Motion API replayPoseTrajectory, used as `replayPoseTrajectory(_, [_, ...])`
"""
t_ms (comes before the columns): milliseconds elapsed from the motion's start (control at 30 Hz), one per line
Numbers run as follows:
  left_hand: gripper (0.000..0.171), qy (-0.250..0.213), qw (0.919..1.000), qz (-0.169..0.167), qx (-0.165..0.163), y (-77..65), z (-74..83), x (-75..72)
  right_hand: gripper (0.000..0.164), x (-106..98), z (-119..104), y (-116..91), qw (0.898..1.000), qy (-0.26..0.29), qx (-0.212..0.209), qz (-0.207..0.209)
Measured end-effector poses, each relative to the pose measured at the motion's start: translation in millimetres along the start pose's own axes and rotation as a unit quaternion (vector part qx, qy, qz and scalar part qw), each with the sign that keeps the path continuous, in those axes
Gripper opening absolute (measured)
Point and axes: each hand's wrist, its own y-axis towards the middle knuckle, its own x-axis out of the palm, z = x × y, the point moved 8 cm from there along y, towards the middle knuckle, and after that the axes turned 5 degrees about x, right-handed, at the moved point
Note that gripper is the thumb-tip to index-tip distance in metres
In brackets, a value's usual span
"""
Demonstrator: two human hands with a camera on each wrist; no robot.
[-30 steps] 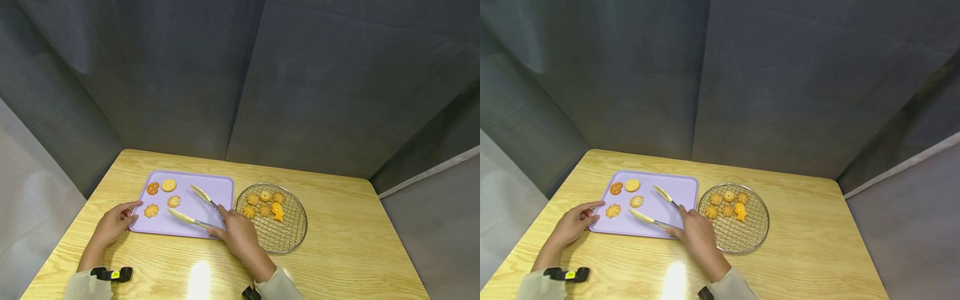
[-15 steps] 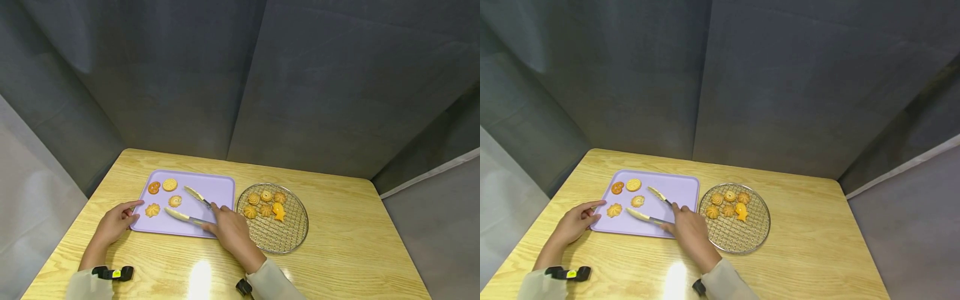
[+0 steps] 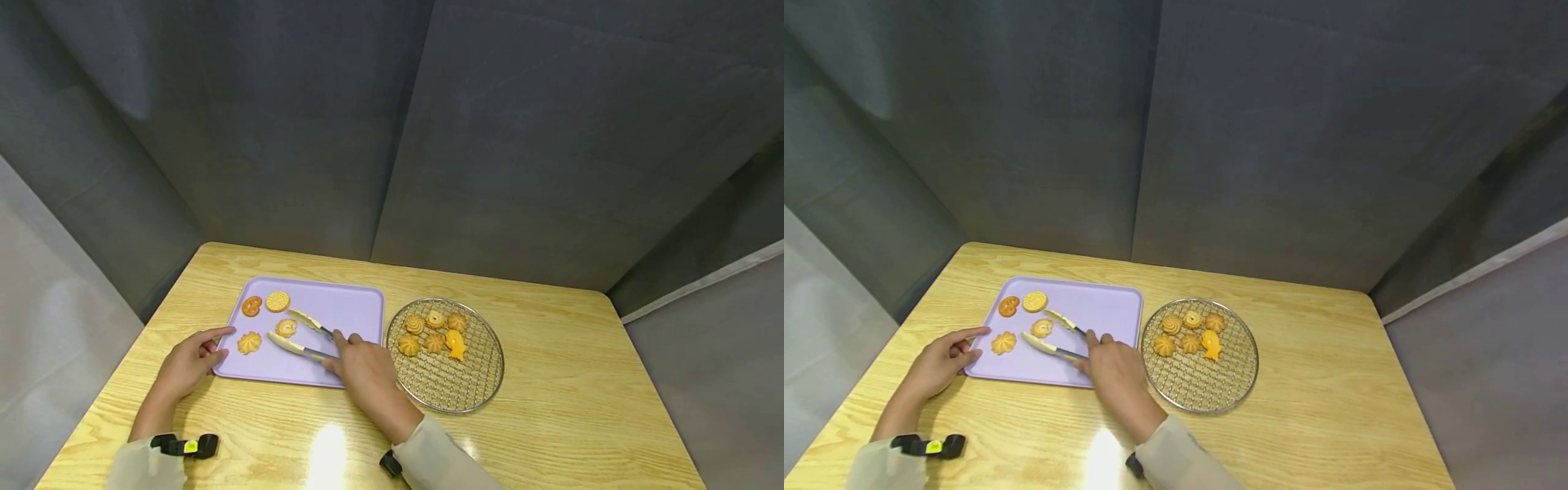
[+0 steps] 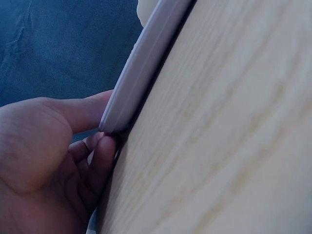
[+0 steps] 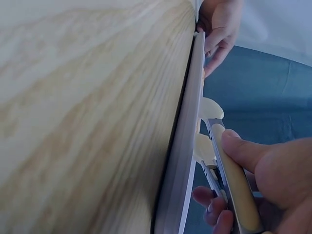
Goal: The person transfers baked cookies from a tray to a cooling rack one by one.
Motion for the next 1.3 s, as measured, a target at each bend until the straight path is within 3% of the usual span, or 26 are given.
replayPoseTrajectory(233, [0.045,-0.004,1.0,-0.003,-0.004,0.4,-0.6,1.6,0.057,-1.4,-3.5,-2.5,1.0,-0.013,-0.013,0.023])
replayPoseTrajectory(1300, [0.045,-0.006,1.0,0.0,-0.007,-1.0,0.3,1.0,0.055,-20.3,19.3,-29.9,0.997,0.06,-0.018,0.053])
